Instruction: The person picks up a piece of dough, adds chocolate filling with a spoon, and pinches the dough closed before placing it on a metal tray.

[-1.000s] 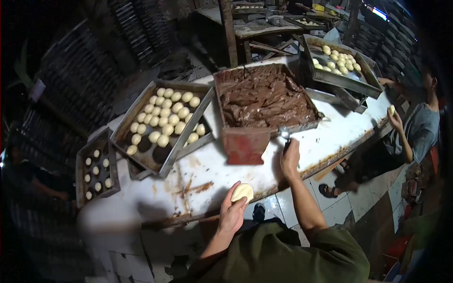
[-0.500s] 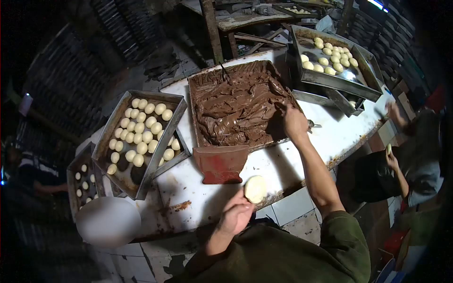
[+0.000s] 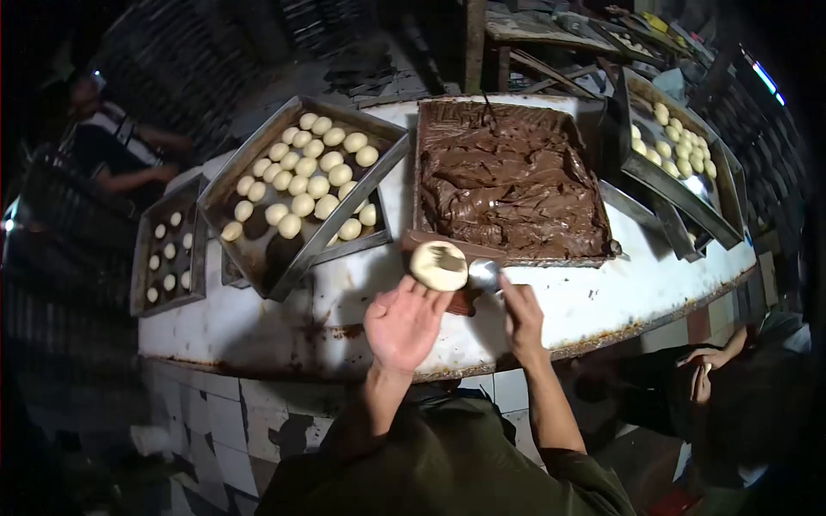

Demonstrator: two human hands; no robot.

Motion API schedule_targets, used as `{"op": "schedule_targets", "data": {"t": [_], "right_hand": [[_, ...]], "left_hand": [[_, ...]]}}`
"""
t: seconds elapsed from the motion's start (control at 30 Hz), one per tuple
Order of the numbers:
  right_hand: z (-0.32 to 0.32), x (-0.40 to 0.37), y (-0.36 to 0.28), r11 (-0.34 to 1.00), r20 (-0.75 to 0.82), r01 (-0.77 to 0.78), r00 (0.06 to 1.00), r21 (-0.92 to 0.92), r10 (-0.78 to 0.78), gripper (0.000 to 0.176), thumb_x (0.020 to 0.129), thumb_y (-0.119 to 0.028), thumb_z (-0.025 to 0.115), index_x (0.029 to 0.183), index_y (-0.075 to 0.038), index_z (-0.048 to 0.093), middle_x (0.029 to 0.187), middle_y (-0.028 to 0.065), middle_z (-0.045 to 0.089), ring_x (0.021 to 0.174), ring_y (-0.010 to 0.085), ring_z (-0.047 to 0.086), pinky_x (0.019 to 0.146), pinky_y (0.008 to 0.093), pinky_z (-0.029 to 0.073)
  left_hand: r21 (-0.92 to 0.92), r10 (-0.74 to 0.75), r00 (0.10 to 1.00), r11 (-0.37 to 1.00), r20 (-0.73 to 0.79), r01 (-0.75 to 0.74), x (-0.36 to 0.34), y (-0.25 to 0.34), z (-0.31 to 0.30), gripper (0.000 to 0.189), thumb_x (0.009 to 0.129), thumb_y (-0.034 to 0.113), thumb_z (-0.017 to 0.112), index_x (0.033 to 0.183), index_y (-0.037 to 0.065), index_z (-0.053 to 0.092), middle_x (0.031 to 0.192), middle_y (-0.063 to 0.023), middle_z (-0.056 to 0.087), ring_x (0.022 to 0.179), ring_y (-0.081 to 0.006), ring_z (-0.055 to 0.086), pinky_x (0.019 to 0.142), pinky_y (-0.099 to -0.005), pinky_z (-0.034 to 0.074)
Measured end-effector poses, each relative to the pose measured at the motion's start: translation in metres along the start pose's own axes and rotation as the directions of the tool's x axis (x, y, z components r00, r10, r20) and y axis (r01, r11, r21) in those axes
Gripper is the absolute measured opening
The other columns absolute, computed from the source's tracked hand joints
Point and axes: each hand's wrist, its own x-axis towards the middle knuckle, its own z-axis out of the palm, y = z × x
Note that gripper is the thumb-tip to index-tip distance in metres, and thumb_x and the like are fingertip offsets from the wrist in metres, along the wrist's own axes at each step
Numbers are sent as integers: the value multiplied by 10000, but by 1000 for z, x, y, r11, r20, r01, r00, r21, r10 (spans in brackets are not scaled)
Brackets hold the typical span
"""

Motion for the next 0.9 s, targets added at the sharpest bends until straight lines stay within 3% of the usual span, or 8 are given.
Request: {"op": "schedule_targets", "data": {"t": [0.13,0.27,0.37,0.5,0.6,0.63,0.73,0.9], "right_hand": [[-4,-29,35,858,-129,-496,867,-135,481,611,718,128,470,1294,-78,465,944,145,534,870,289,495,772,356,420],[27,-30,22,745,-438,-376,890,-551,125,462,824,29,503,1271,-84,486,1117,198,456,1033,326,423,903,402,336],[74,-9,-64,978,-224,-185,961,-100,159,168,848,-38,536,1000,-22,607,894,112,551,871,245,500,777,342,392],[162,-6,-195,523,719,-705,657,479,227,310,947,-224,444,908,26,623,734,43,540,746,104,493,691,278,414],[197,-20,-277,877,449,-50,872,478,-195,181,809,-176,640,845,1,627,821,91,522,736,233,510,687,293,406],[206,-25,-295,855,361,290,813,430,-457,196,707,-146,717,816,-19,615,877,99,521,736,278,502,660,341,412],[234,-50,-322,814,380,513,720,273,-581,211,695,-150,724,819,-27,604,870,86,524,763,283,509,669,384,422],[254,-19,-386,874,725,-195,652,445,-224,183,857,-84,583,995,-2,495,811,132,622,667,235,611,628,299,477]], "left_hand": [[423,140,989,895,40,-144,-31,56,-18,536,804,35,435,1318,-41,303,1349,-184,369,1257,-297,368,1071,-422,292],[310,43,998,951,-50,-25,-78,87,-37,563,854,164,537,1366,151,304,1269,-108,469,1102,-226,490,839,-349,462],[273,21,994,962,-110,10,-119,105,-58,588,776,204,593,1319,138,377,1063,-100,540,925,-216,512,784,-373,436],[420,35,971,905,-235,69,-182,148,-59,452,750,69,439,1202,70,452,1035,-104,555,915,-231,548,793,-372,458],[488,211,902,873,-376,-1,-237,198,-73,323,798,69,369,1081,26,518,1003,-71,581,914,-178,564,786,-311,476],[455,240,899,889,-367,-51,-253,215,-83,305,816,68,361,1071,22,522,1004,-75,583,913,-178,565,787,-309,476],[388,277,939,904,-205,-182,-292,250,-61,290,895,75,347,1156,41,469,1062,-91,562,957,-200,548,836,-332,453],[672,420,893,709,-160,-213,-336,279,-42,354,873,64,516,1214,41,425,1100,-55,499,1000,-139,489,868,-278,417]]}}
